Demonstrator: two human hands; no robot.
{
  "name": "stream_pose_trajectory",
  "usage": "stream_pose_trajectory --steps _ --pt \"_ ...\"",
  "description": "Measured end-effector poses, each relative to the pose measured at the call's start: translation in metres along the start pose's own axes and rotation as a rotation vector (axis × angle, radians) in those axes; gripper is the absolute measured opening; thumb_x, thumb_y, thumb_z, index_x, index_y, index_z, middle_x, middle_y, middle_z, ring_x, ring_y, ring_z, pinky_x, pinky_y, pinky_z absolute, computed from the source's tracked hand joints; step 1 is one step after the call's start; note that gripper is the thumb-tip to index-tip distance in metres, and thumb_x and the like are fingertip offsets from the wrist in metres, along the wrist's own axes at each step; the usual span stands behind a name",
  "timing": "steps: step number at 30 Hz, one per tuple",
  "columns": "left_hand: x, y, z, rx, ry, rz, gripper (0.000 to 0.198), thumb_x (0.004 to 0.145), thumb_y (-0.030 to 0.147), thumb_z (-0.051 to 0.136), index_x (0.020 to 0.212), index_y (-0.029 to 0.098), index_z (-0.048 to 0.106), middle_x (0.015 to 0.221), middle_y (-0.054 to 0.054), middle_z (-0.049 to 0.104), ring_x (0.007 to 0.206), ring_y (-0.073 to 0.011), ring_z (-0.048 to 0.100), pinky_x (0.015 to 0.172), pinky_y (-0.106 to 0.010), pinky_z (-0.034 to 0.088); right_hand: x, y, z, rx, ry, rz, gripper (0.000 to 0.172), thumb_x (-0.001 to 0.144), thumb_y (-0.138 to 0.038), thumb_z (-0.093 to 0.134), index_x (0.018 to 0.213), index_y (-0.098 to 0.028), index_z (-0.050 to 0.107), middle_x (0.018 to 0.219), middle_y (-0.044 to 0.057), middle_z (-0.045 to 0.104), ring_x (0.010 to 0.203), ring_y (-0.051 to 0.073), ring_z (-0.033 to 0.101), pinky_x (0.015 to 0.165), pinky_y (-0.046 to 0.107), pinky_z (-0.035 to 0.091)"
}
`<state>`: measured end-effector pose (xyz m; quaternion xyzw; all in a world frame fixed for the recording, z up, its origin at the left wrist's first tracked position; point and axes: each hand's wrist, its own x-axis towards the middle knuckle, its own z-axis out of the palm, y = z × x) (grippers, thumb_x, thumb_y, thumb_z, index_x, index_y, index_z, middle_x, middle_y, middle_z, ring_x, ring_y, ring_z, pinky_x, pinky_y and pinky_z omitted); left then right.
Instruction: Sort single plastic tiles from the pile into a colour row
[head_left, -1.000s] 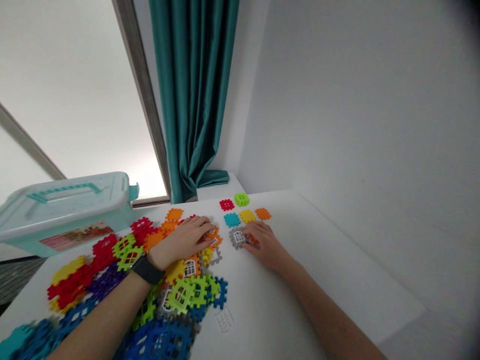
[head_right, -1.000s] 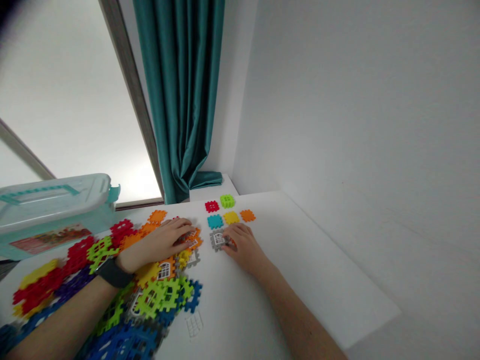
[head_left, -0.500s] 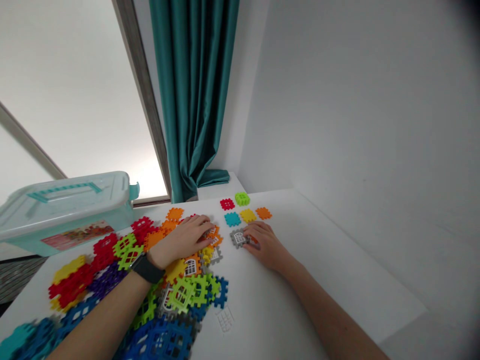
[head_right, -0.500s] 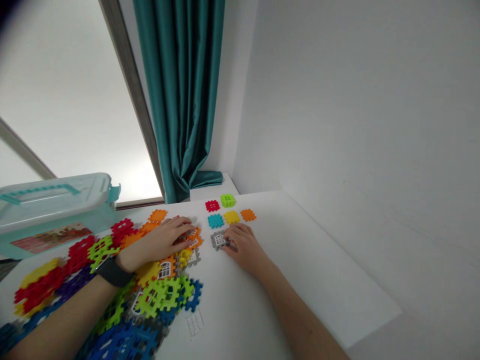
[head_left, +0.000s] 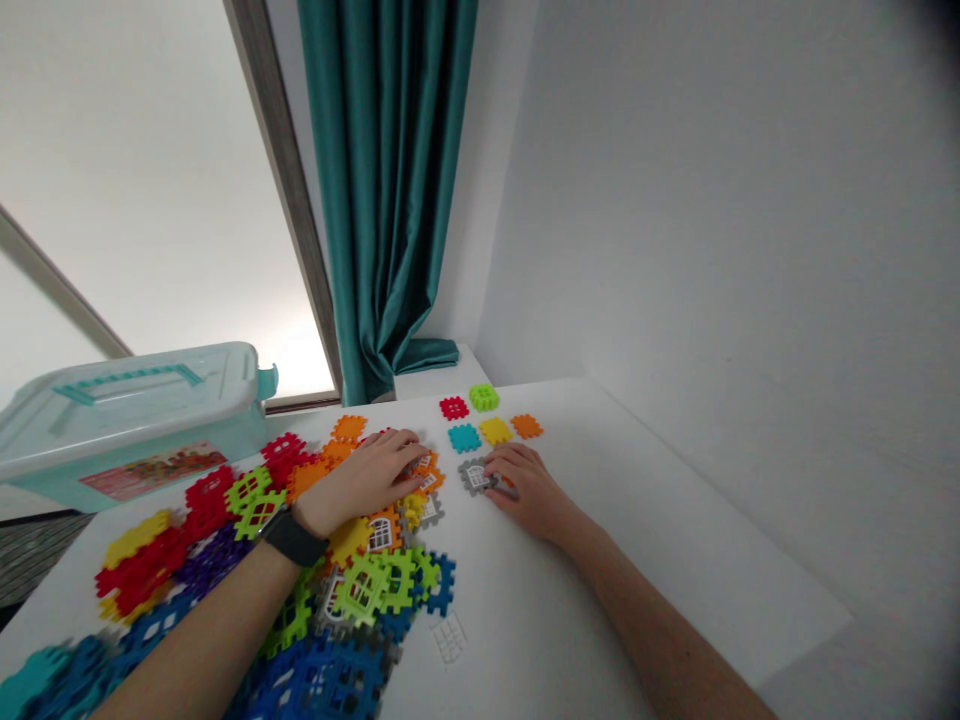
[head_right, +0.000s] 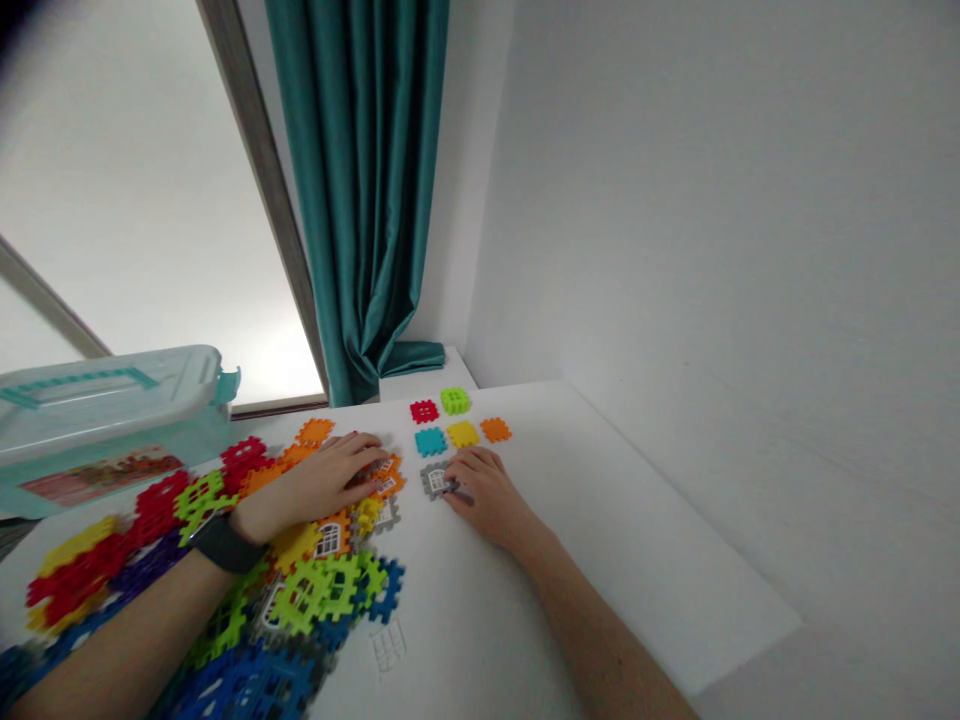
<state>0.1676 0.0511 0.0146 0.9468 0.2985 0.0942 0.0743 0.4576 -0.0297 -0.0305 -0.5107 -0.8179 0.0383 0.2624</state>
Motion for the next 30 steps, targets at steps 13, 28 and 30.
stream_pose_trajectory --steps 13,28,30 --pt "0.001 0.003 -0.004 -0.001 -0.034 0.010 0.032 0.100 0.043 0.052 0.123 0.022 0.063 0.128 -0.010 0.063 0.118 -0.0275 0.060 0.102 -0.043 0.045 0.001 -0.004 -0.002 0.013 0.024 -0.011 0.021 0.085 -0.017 0.069 0.105 -0.023 0.065 0.117 0.009 0.070 0.117 0.026 0.059 0.106 0.047 0.042" --pt "-0.013 -0.038 -0.033 0.051 -0.062 -0.085 0.023 0.093 0.028 0.057 0.112 0.023 0.070 0.118 -0.009 0.070 0.111 -0.0276 0.063 0.099 -0.043 0.046 0.042 -0.044 -0.003 -0.024 -0.080 -0.142 0.014 0.092 -0.015 0.058 0.103 -0.022 0.064 0.109 0.007 0.069 0.112 0.025 0.058 0.103 0.043 0.042" --pt "-0.014 -0.037 -0.033 0.041 -0.064 -0.059 0.020 0.093 0.027 0.058 0.108 0.023 0.070 0.113 -0.008 0.071 0.106 -0.0257 0.064 0.098 -0.041 0.046 0.052 -0.049 -0.002 -0.064 -0.117 -0.166 0.013 0.091 -0.014 0.058 0.100 -0.022 0.064 0.106 0.007 0.069 0.109 0.025 0.058 0.102 0.044 0.042"
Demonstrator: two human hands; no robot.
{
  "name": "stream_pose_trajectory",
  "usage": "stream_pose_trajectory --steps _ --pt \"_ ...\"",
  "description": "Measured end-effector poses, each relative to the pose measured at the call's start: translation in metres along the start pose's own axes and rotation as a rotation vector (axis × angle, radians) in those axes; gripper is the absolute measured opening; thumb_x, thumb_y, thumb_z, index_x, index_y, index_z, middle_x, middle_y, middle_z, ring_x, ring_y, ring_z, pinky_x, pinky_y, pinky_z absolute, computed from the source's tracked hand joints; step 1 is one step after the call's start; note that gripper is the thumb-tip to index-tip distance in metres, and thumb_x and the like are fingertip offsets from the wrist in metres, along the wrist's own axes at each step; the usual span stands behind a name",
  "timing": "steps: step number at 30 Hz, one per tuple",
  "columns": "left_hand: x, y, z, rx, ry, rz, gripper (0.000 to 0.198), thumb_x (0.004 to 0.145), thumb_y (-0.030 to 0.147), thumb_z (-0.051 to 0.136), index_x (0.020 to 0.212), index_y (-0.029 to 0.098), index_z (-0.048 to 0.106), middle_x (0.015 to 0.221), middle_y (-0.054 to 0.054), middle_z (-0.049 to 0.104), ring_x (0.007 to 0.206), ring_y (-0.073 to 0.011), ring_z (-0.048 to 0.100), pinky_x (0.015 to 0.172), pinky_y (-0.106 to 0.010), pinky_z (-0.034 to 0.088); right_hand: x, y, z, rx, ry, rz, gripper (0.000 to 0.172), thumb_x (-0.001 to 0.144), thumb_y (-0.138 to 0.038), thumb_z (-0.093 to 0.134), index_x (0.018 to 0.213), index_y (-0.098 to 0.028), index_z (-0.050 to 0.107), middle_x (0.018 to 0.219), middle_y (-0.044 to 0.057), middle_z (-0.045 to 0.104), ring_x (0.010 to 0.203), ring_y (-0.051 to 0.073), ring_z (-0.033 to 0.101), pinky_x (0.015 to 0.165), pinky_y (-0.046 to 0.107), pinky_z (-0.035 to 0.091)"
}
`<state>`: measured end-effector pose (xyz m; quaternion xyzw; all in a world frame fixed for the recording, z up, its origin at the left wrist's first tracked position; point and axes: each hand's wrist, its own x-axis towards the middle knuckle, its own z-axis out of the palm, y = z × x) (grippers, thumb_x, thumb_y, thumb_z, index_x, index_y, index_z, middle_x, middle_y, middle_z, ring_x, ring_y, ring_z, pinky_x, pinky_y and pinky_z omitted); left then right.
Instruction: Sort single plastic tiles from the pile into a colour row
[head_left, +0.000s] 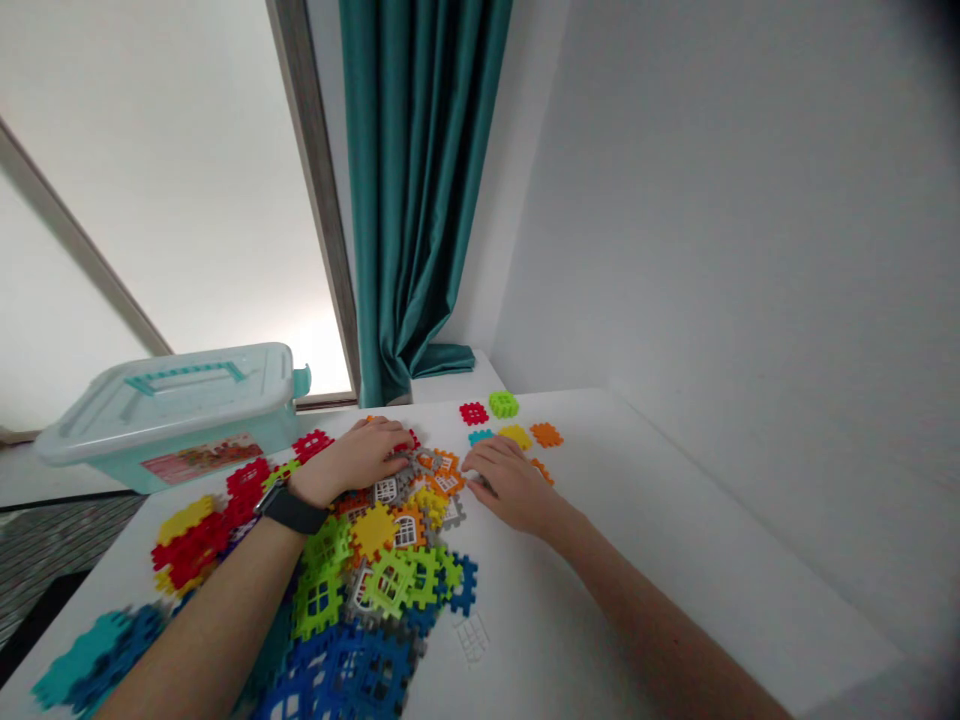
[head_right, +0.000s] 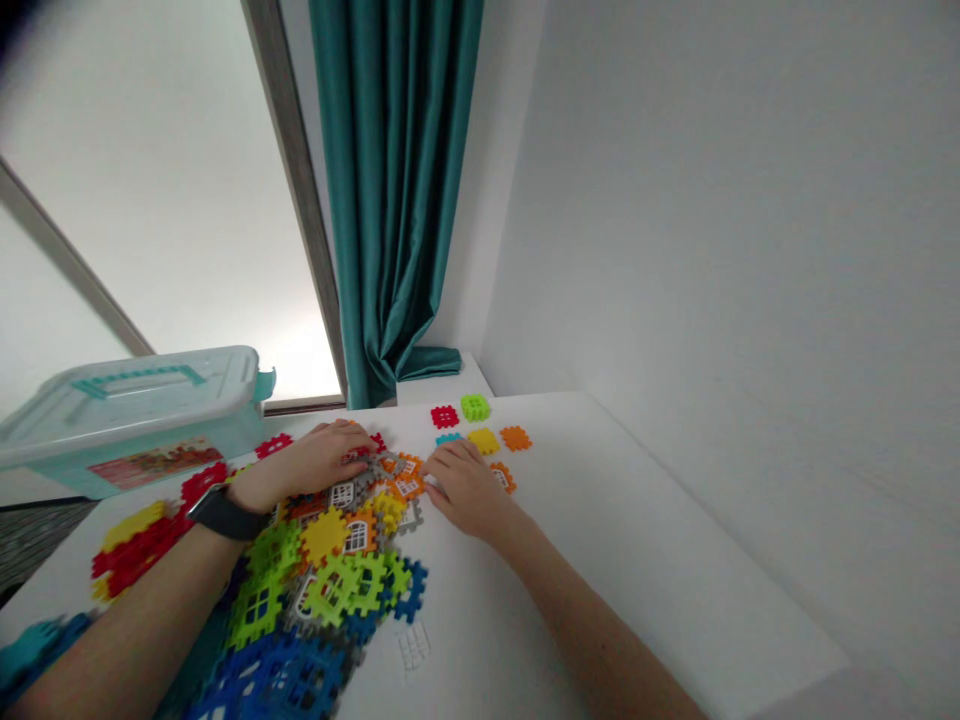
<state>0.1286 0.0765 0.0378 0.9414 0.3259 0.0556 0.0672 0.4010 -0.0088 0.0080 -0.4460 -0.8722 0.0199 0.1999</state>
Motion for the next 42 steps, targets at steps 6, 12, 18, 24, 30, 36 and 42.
stream_pose_trajectory --steps 6,12,18,24,30,36,42 --pt "0.001 0.013 -0.002 -0.041 0.008 0.010 0.016 0.094 0.025 0.055 0.099 0.023 0.070 0.102 -0.006 0.070 0.098 -0.0236 0.066 0.093 -0.038 0.049 0.019 -0.006 0.007 -0.089 -0.043 0.005 0.027 0.087 -0.005 0.054 0.107 -0.020 0.066 0.110 0.010 0.067 0.112 0.027 0.055 0.102 0.044 0.040" --pt "0.003 0.020 0.002 -0.040 -0.018 0.015 0.017 0.094 0.033 0.062 0.105 0.024 0.072 0.108 -0.007 0.070 0.101 -0.0257 0.066 0.093 -0.039 0.049 0.014 -0.010 0.021 -0.101 -0.030 0.029 0.019 0.094 -0.014 0.057 0.109 -0.021 0.066 0.111 0.009 0.069 0.113 0.028 0.055 0.105 0.047 0.037" --pt "0.003 0.019 -0.001 -0.003 -0.024 0.003 0.012 0.093 0.032 0.065 0.094 0.021 0.070 0.102 -0.006 0.070 0.099 -0.0250 0.065 0.094 -0.040 0.048 0.009 -0.015 0.025 -0.055 0.004 0.043 0.008 0.099 -0.023 0.056 0.104 -0.023 0.062 0.106 0.008 0.070 0.116 0.026 0.056 0.110 0.050 0.032" --pt "0.003 0.016 0.001 -0.001 -0.022 -0.014 0.014 0.094 0.029 0.059 0.094 0.019 0.069 0.102 -0.008 0.070 0.095 -0.0253 0.066 0.091 -0.040 0.050 0.006 -0.016 0.027 0.012 0.010 0.082 0.005 0.094 -0.023 0.064 0.097 -0.022 0.061 0.105 0.006 0.069 0.110 0.025 0.059 0.111 0.048 0.032" --pt "0.004 0.013 0.005 -0.026 -0.037 -0.015 0.019 0.097 0.028 0.052 0.099 0.018 0.067 0.104 -0.010 0.070 0.098 -0.0260 0.066 0.092 -0.041 0.050 0.003 -0.017 0.022 0.071 0.115 0.106 0.022 0.083 -0.021 0.073 0.100 -0.022 0.060 0.107 0.007 0.068 0.106 0.027 0.058 0.105 0.047 0.039" --pt "0.003 0.021 0.004 -0.051 0.036 -0.001 0.028 0.095 0.028 0.058 0.122 0.021 0.061 0.118 -0.010 0.068 0.109 -0.0270 0.065 0.097 -0.042 0.049 -0.002 -0.014 0.017 0.217 0.229 0.137 0.033 0.078 -0.013 0.070 0.107 -0.022 0.057 0.112 0.009 0.066 0.110 0.028 0.059 0.103 0.048 0.044" --pt "0.008 0.034 -0.003 -0.165 0.161 0.137 0.028 0.094 0.027 0.063 0.121 0.025 0.061 0.121 -0.007 0.065 0.114 -0.0244 0.063 0.098 -0.037 0.049 -0.005 -0.006 0.015 0.579 0.266 0.223 0.022 0.086 -0.022 0.063 0.107 -0.025 0.057 0.110 0.006 0.068 0.108 0.022 0.064 0.096 0.041 0.051"
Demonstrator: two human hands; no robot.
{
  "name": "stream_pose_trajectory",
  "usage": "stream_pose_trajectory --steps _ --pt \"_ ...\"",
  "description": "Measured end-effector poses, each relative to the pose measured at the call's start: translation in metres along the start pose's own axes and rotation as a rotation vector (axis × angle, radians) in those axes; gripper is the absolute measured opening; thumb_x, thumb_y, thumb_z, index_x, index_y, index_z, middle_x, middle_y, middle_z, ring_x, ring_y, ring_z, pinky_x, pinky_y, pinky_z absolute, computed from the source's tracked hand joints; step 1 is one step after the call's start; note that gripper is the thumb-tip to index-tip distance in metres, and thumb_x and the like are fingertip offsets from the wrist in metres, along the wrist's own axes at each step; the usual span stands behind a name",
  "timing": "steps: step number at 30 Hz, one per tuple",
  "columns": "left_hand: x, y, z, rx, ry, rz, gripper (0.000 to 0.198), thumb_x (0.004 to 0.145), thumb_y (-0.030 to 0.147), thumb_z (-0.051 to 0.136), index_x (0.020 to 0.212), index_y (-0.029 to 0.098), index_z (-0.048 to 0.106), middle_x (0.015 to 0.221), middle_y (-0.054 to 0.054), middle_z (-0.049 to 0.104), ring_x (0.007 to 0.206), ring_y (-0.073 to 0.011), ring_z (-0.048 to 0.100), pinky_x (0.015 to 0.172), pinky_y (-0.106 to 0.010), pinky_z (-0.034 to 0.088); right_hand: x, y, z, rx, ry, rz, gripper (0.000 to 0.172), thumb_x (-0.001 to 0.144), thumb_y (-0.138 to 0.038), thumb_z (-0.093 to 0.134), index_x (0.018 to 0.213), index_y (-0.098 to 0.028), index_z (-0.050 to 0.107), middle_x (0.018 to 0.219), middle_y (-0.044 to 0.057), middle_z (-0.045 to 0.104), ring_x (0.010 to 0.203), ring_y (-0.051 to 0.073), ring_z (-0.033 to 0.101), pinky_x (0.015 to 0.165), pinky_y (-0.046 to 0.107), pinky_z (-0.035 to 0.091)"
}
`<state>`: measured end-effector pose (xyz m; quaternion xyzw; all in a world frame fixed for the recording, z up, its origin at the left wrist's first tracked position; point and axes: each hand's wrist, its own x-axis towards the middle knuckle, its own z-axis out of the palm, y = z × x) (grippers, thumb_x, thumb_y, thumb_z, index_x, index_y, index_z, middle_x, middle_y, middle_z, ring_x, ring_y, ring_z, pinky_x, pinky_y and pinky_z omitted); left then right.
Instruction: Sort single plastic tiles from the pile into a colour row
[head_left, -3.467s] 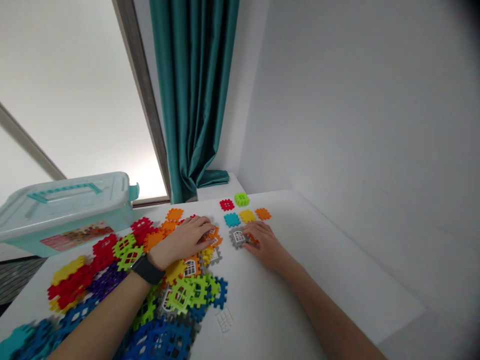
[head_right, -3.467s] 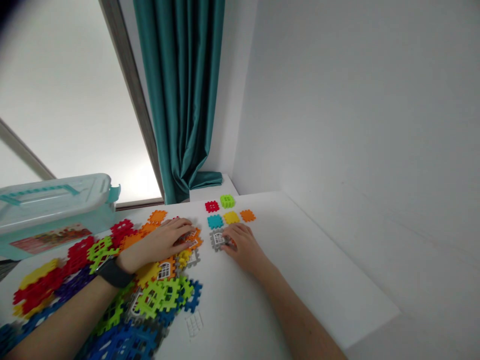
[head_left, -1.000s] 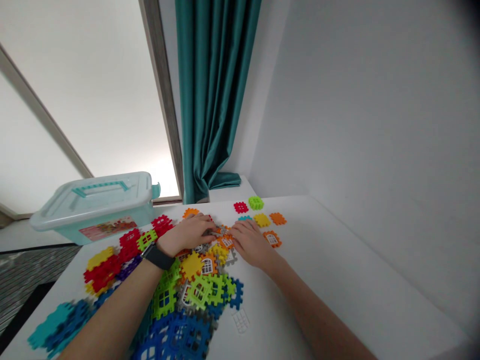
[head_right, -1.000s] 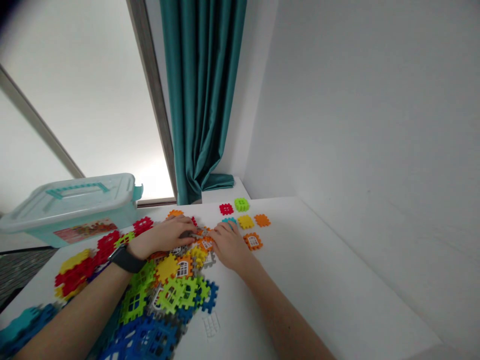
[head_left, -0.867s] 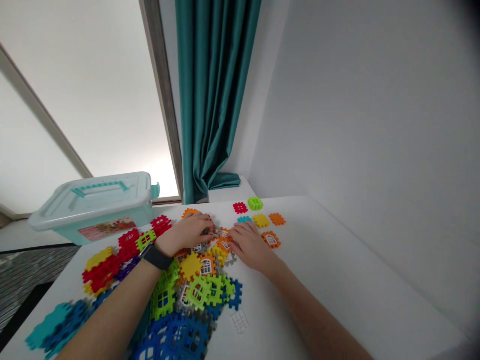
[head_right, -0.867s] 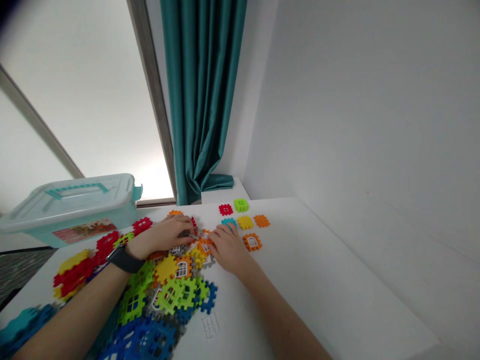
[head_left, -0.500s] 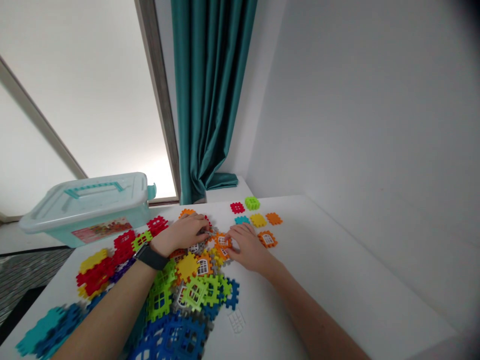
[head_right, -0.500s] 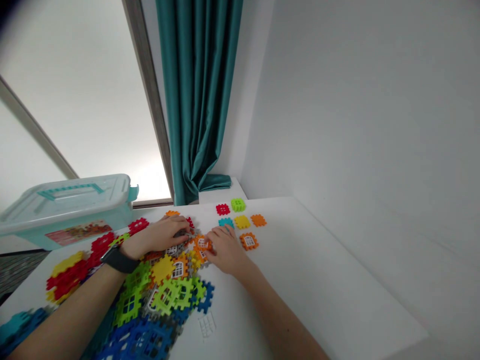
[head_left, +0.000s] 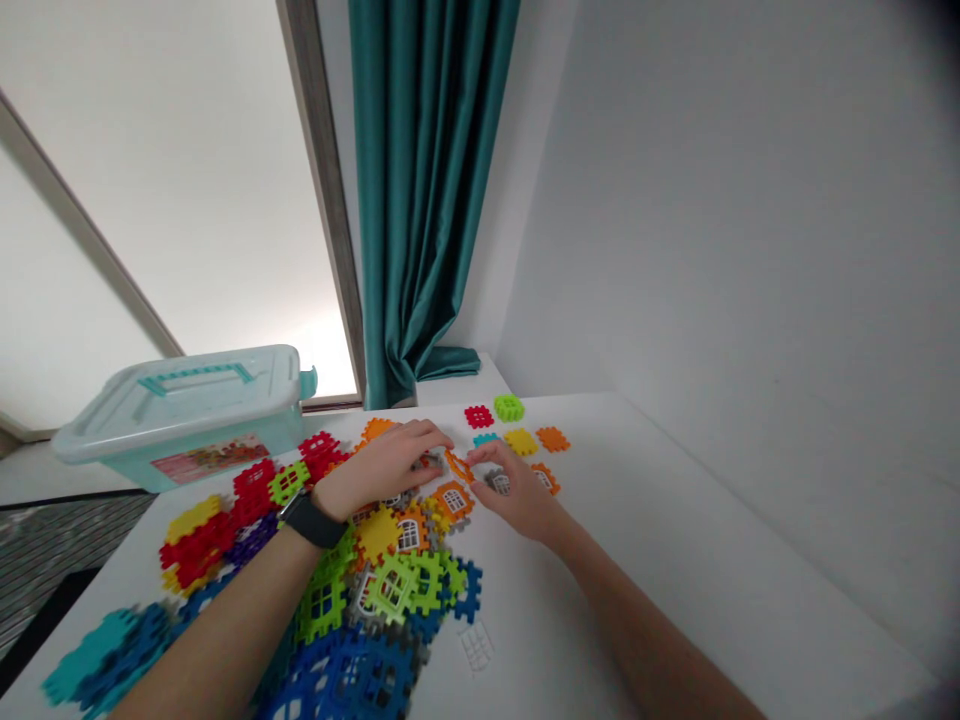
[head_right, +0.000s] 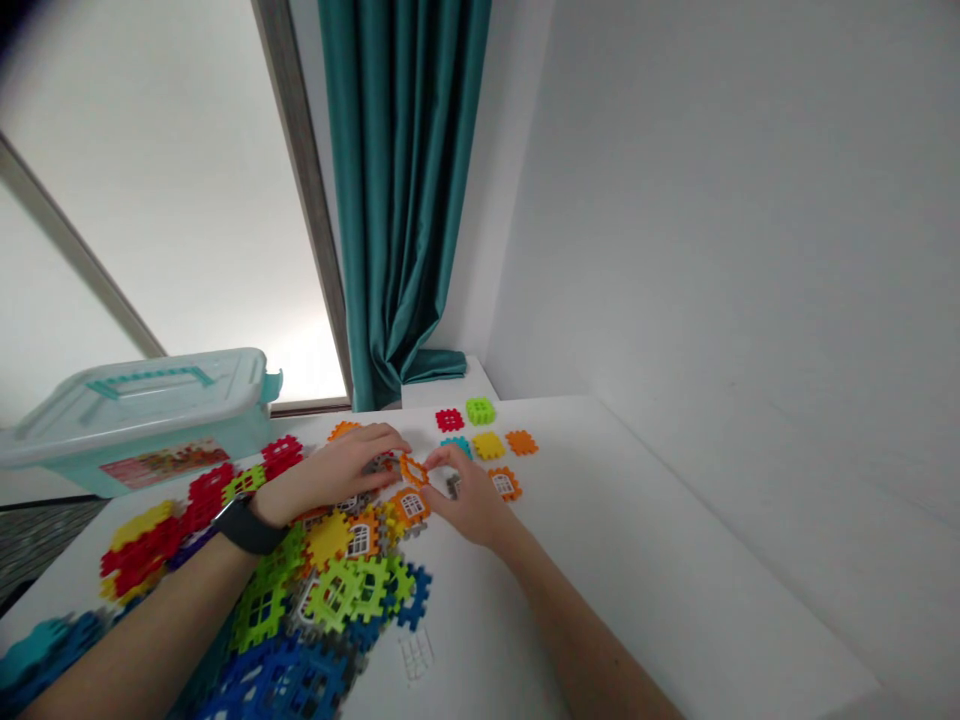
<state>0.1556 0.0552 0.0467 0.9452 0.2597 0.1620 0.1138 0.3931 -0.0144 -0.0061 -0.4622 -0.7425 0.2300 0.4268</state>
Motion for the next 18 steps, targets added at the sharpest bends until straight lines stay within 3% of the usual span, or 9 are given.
stream_pose_trajectory --steps 6,12,18 --pt "0.0052 0.0039 0.0023 -0.068 0.064 0.046 0.014 0.098 0.031 0.060 0.109 0.024 0.065 0.113 -0.006 0.065 0.104 -0.0217 0.064 0.092 -0.033 0.050 0.0035 -0.0024 -0.0027 0.219 -0.010 0.099 0.015 0.088 -0.031 0.062 0.102 -0.025 0.059 0.108 0.005 0.070 0.104 0.020 0.066 0.095 0.039 0.053" --pt "0.0060 0.0055 0.0030 -0.141 0.081 0.029 0.019 0.101 0.036 0.052 0.096 0.021 0.063 0.104 -0.006 0.064 0.098 -0.0209 0.063 0.090 -0.032 0.050 0.0016 -0.0054 0.0021 0.106 0.018 0.071 0.014 0.096 -0.033 0.054 0.098 -0.026 0.065 0.097 0.003 0.072 0.091 0.019 0.066 0.084 0.034 0.054" --pt "0.0067 0.0107 0.0048 -0.156 0.080 -0.020 0.021 0.102 0.037 0.048 0.092 0.020 0.057 0.098 -0.006 0.064 0.093 -0.0212 0.063 0.085 -0.033 0.050 0.0027 -0.0024 0.0070 -0.060 0.122 -0.029 0.010 0.092 -0.031 0.058 0.086 -0.023 0.062 0.090 0.005 0.069 0.088 0.021 0.064 0.084 0.037 0.052"
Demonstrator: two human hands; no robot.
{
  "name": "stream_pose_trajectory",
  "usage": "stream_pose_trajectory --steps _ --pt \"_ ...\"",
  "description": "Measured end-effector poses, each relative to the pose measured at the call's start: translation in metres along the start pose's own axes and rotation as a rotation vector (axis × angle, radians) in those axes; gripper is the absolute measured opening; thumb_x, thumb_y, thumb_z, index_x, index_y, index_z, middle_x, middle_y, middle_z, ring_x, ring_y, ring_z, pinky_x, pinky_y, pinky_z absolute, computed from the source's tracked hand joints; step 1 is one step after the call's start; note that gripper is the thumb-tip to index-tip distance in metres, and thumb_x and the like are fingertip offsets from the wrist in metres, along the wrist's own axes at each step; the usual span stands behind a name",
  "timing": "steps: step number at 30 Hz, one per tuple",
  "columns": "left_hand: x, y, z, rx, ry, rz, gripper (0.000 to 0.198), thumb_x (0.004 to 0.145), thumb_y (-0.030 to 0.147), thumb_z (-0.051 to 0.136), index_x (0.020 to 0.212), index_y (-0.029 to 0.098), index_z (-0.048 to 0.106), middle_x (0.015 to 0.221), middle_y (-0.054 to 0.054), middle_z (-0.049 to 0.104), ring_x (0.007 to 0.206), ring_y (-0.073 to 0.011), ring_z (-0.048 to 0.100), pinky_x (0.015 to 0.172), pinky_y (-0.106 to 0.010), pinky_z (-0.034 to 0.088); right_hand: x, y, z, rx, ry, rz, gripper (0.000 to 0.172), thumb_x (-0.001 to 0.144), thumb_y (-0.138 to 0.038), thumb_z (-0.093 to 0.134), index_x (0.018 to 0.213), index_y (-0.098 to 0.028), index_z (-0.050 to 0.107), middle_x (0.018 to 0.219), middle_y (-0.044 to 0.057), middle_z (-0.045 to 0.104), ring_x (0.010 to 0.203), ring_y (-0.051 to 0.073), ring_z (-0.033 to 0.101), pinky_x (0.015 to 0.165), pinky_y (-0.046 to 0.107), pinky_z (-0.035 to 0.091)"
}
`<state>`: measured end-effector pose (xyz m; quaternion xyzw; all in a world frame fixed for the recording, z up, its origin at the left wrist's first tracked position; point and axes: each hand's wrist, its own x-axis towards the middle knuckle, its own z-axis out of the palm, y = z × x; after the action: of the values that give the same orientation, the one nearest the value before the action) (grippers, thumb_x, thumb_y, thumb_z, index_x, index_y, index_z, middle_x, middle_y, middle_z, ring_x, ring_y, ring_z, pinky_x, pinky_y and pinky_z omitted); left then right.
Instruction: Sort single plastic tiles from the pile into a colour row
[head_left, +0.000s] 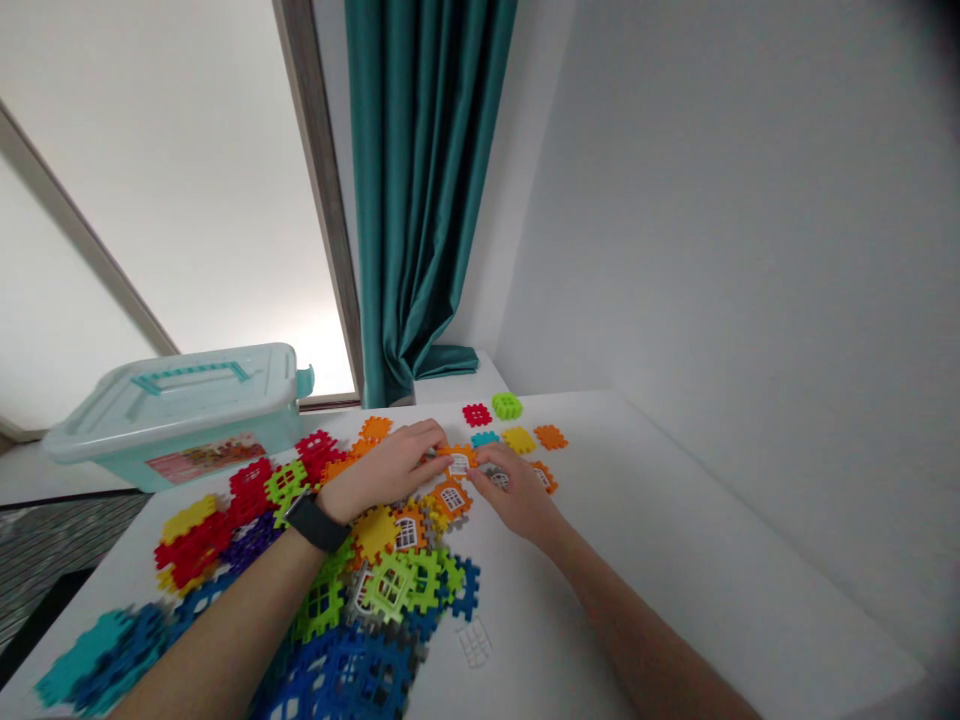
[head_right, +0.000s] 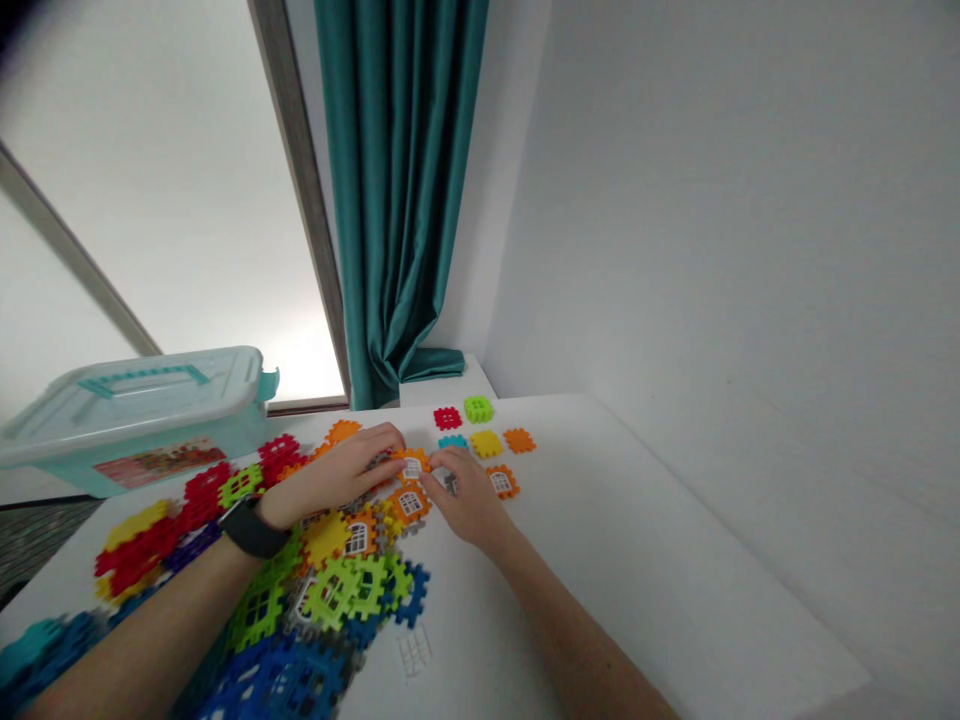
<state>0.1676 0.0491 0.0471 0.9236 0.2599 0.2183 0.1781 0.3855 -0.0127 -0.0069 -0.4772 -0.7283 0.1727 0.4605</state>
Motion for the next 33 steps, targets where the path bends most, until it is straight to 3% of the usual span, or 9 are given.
stream_pose_trajectory --steps 4,8,11,18,20,22,26,29,33 --pt "-0.002 0.003 0.002 0.046 0.030 -0.015 0.022 0.099 0.042 0.054 0.104 0.021 0.057 0.104 -0.007 0.065 0.096 -0.0229 0.064 0.086 -0.036 0.050 0.002 0.001 0.000 -0.011 0.005 0.013 0.014 0.092 -0.031 0.057 0.082 -0.023 0.061 0.086 0.004 0.067 0.084 0.021 0.062 0.080 0.035 0.050" --pt "-0.004 0.007 0.003 0.152 0.055 -0.017 0.049 0.087 0.050 0.071 0.123 0.023 0.051 0.120 -0.008 0.063 0.103 -0.0263 0.064 0.091 -0.040 0.050 0.003 0.003 -0.001 0.033 0.050 0.078 0.015 0.091 -0.033 0.057 0.081 -0.023 0.061 0.086 0.003 0.067 0.085 0.020 0.062 0.081 0.034 0.050" --pt "-0.004 0.009 0.004 0.214 0.084 0.003 0.058 0.083 0.049 0.077 0.126 0.023 0.048 0.127 -0.009 0.060 0.106 -0.0280 0.064 0.094 -0.043 0.051 0.005 0.002 -0.003 0.060 0.040 0.125 0.020 0.091 -0.035 0.057 0.077 -0.022 0.062 0.084 0.003 0.067 0.083 0.019 0.061 0.081 0.033 0.050" --pt "-0.004 0.004 0.009 0.281 0.186 0.055 0.042 0.085 0.047 0.073 0.113 0.023 0.053 0.133 -0.013 0.056 0.117 -0.0312 0.061 0.097 -0.048 0.052 0.007 0.001 -0.005 0.107 -0.021 0.164 0.028 0.094 -0.039 0.055 0.073 -0.021 0.062 0.080 0.002 0.066 0.078 0.018 0.061 0.077 0.032 0.050" --pt "-0.004 0.002 0.009 0.288 0.195 0.061 0.039 0.086 0.044 0.072 0.112 0.023 0.054 0.136 -0.014 0.053 0.120 -0.0320 0.059 0.098 -0.048 0.052 0.007 0.001 -0.006 0.081 0.008 0.159 0.024 0.095 -0.037 0.054 0.081 -0.022 0.064 0.083 0.003 0.068 0.081 0.019 0.064 0.079 0.034 0.052" --pt "-0.005 0.000 0.009 0.287 0.202 0.049 0.037 0.085 0.040 0.072 0.111 0.022 0.054 0.139 -0.015 0.051 0.119 -0.0321 0.060 0.098 -0.048 0.052 0.005 0.002 -0.008 0.017 0.081 0.104 0.016 0.095 -0.035 0.055 0.097 -0.023 0.065 0.095 0.006 0.071 0.091 0.021 0.066 0.086 0.038 0.054" --pt "-0.005 -0.003 0.008 0.265 0.221 0.026 0.036 0.085 0.038 0.072 0.111 0.021 0.055 0.142 -0.016 0.048 0.114 -0.0311 0.062 0.098 -0.049 0.053 0.002 0.000 -0.015 -0.187 0.104 -0.180 0.034 0.093 -0.025 0.060 0.127 -0.026 0.059 0.126 0.012 0.066 0.122 0.027 0.059 0.108 0.049 0.047" --pt "-0.005 -0.003 0.008 0.249 0.226 0.038 0.034 0.086 0.039 0.071 0.111 0.020 0.056 0.143 -0.016 0.048 0.117 -0.0314 0.061 0.100 -0.050 0.052 0.001 0.000 -0.017 -0.323 0.048 -0.308 0.037 0.094 -0.022 0.060 0.130 -0.026 0.058 0.133 0.012 0.062 0.127 0.028 0.055 0.111 0.052 0.045" --pt "-0.005 -0.001 0.010 0.229 0.219 0.050 0.032 0.088 0.041 0.069 0.108 0.021 0.056 0.143 -0.016 0.048 0.118 -0.0310 0.060 0.100 -0.049 0.052 0.000 0.001 -0.015 -0.405 0.046 -0.350 0.031 0.096 -0.021 0.058 0.127 -0.026 0.060 0.131 0.012 0.062 0.123 0.028 0.057 0.107 0.052 0.047"
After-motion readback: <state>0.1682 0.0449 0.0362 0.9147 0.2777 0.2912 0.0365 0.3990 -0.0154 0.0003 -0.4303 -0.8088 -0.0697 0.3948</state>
